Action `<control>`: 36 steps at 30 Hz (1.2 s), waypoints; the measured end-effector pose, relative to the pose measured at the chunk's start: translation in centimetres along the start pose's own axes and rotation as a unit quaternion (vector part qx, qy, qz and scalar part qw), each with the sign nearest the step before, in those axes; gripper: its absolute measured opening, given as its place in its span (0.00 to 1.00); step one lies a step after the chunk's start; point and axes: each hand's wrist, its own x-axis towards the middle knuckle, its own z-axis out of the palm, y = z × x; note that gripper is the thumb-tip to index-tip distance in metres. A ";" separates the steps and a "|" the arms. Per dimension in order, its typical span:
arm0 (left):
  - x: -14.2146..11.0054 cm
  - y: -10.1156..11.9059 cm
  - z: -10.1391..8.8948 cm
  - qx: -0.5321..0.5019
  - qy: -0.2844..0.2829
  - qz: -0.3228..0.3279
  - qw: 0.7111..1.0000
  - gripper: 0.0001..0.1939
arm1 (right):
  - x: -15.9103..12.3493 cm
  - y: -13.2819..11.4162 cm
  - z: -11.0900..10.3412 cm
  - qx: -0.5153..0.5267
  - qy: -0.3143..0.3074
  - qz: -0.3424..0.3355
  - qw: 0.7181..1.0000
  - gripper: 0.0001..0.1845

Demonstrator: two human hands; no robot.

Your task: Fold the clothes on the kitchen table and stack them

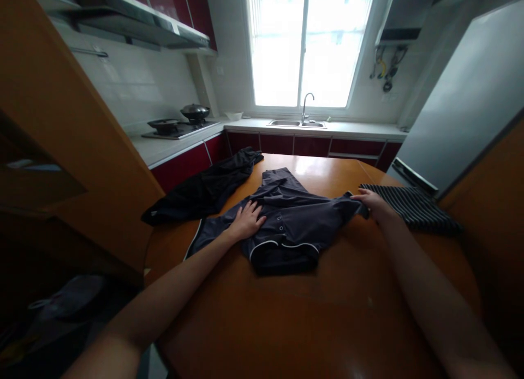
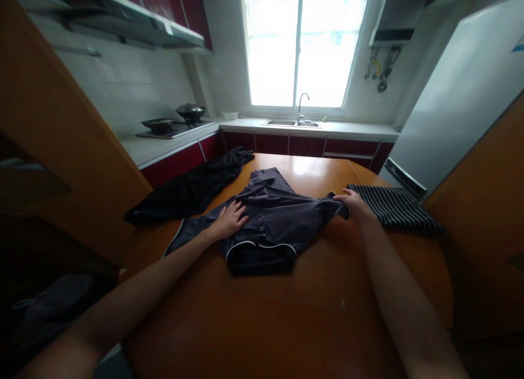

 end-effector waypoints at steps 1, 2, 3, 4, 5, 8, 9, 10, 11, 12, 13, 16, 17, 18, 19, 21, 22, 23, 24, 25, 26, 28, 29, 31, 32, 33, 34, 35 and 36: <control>0.0 0.1 -0.1 0.004 0.007 0.000 1.000 0.29 | 0.1 0.3 -0.3 -0.077 0.059 -0.034 0.995 0.22; -0.1 0.4 -0.2 0.010 0.019 0.004 1.000 0.28 | 0.1 0.6 -0.5 -0.159 0.104 -0.071 0.979 0.25; -0.2 0.7 -0.5 0.014 0.039 0.012 0.999 0.25 | 0.1 0.8 -0.5 -0.233 0.129 -0.108 0.958 0.25; -0.3 1.1 -0.8 0.014 0.064 0.028 0.997 0.23 | 0.0 0.9 -0.4 -0.293 0.139 -0.145 0.935 0.24; -0.6 1.7 -1.3 0.004 0.091 0.055 0.994 0.21 | -0.2 0.8 -0.2 -0.333 0.137 -0.181 0.915 0.21; -2.1 4.2 -3.1 -0.081 0.117 0.192 0.971 0.17 | -1.3 -0.2 1.3 -0.364 0.074 -0.275 0.887 0.13; -2.8 5.1 -3.8 -0.115 0.093 0.243 0.959 0.16 | -1.9 -0.6 2.0 -0.356 0.029 -0.297 0.886 0.11; -3.5 6.0 -4.5 -0.141 0.053 0.290 0.945 0.16 | -2.6 -0.9 2.6 -0.345 -0.023 -0.315 0.884 0.09; -4.2 6.8 -5.1 -0.157 0.007 0.328 0.932 0.16 | -3.5 -1.1 3.2 -0.332 -0.079 -0.332 0.880 0.08; -4.9 7.4 -5.5 -0.161 -0.038 0.357 0.919 0.16 | -4.5 -1.1 3.7 -0.317 -0.125 -0.351 0.872 0.07; -5.4 8.0 -5.9 -0.157 -0.073 0.377 0.910 0.18 | -5.6 -0.9 4.0 -0.303 -0.157 -0.373 0.863 0.07; -6.2 8.6 -6.0 -0.124 -0.106 0.399 0.902 0.25 | -9.0 0.5 3.7 -0.277 -0.199 -0.447 0.827 0.10; -6.2 8.6 -5.8 -0.115 -0.102 0.399 0.904 0.26 | -9.9 1.2 3.3 -0.276 -0.206 -0.463 0.817 0.10; -6.2 8.5 -5.4 -0.108 -0.094 0.397 0.906 0.24 | -10.7 1.8 2.8 -0.279 -0.214 -0.474 0.807 0.11; -6.0 8.5 -5.0 -0.105 -0.084 0.394 0.909 0.20 | -11.2 2.4 2.2 -0.288 -0.223 -0.480 0.798 0.12; -5.6 8.3 -4.0 -0.109 -0.066 0.386 0.914 0.13 | -11.7 3.3 1.4 -0.313 -0.225 -0.483 0.787 0.15; -5.4 8.3 -3.5 -0.118 -0.059 0.380 0.916 0.11 | -11.6 3.5 1.2 -0.327 -0.221 -0.482 0.782 0.14; -5.2 8.3 -3.1 -0.130 -0.055 0.374 0.917 0.10 | -11.5 3.6 1.1 -0.341 -0.215 -0.480 0.779 0.13; -5.0 8.3 -2.8 -0.146 -0.053 0.367 0.917 0.11 | -11.2 3.7 1.2 -0.351 -0.208 -0.478 0.777 0.10; -4.9 8.4 -2.6 -0.165 -0.053 0.360 0.917 0.12 | -11.0 3.6 1.5 -0.357 -0.203 -0.477 0.777 0.09; -4.8 8.5 -2.6 -0.188 -0.055 0.352 0.915 0.14 | -10.7 3.4 1.8 -0.355 -0.198 -0.476 0.780 0.09; -4.7 8.6 -2.8 -0.242 -0.055 0.328 0.911 0.18 | -10.3 2.9 2.1 -0.330 -0.193 -0.469 0.796 0.11; -4.7 8.6 -3.0 -0.272 -0.054 0.314 0.908 0.20 | -10.1 2.7 2.1 -0.309 -0.189 -0.461 0.810 0.11; -4.9 8.6 -3.7 -0.331 -0.070 0.293 0.895 0.23 | -10.1 2.5 1.7 -0.270 -0.183 -0.435 0.839 0.13; -5.0 8.5 -4.1 -0.358 -0.093 0.288 0.883 0.24 | -10.2 2.4 1.3 -0.262 -0.187 -0.420 0.848 0.14; -5.0 8.3 -4.4 -0.383 -0.122 0.285 0.870 0.25 | -10.3 2.4 0.9 -0.264 -0.197 -0.406 0.852 0.14; -5.0 8.1 -4.8 -0.403 -0.149 0.281 0.858 0.26 | -10.4 2.4 0.5 -0.273 -0.209 -0.396 0.851 0.15; -4.9 7.7 -5.1 -0.413 -0.160 0.271 0.855 0.27 | -10.6 2.5 0.2 -0.284 -0.218 -0.393 0.847 0.15; -4.7 7.2 -5.3 -0.412 -0.149 0.255 0.862 0.27 | -10.8 2.5 0.0 -0.291 -0.220 -0.395 0.843 0.15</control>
